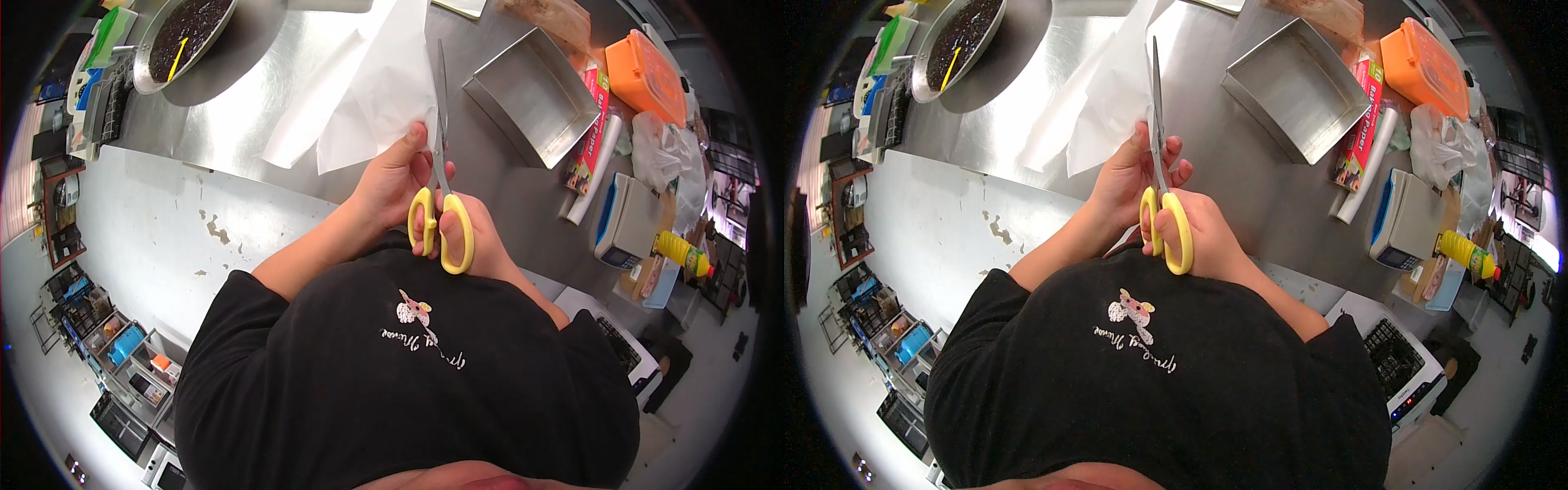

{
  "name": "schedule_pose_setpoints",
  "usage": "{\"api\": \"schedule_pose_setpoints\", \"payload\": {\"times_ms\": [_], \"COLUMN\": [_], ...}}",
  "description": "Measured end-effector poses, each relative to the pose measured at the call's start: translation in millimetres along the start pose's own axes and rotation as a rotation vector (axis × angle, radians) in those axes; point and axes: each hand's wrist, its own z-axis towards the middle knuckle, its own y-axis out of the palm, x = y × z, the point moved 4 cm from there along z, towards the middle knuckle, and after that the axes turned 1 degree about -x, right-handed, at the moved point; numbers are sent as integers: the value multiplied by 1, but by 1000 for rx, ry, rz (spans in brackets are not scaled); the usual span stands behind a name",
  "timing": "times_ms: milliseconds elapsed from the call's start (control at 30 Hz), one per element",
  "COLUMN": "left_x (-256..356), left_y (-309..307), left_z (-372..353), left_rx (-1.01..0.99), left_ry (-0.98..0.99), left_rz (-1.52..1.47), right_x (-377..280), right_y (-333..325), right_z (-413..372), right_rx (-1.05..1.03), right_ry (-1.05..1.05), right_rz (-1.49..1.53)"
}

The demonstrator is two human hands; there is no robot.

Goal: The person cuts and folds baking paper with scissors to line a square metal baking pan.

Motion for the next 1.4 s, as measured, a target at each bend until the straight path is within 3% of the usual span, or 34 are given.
{"api": "schedule_pose_setpoints", "payload": {"times_ms": [1033,1133,1233,1367,1400], "left_x": [13,22,43,77,85], "left_y": [1,3,10,-21,-25], "left_z": [6,4,0,4,2], "left_rx": [-21,-83,2,46,129], "left_ry": [5,27,135,187,223], "left_rz": [-4,31,73,81,138], "right_x": [-2,-3,-9,17,28], "right_y": [-2,-10,-32,-86,-103], "right_z": [13,13,5,-43,-60], "right_rx": [-3,24,-33,23,171], "right_ry": [-29,41,103,259,332], "right_rz": [-54,-79,-759,-984,-1038]}}
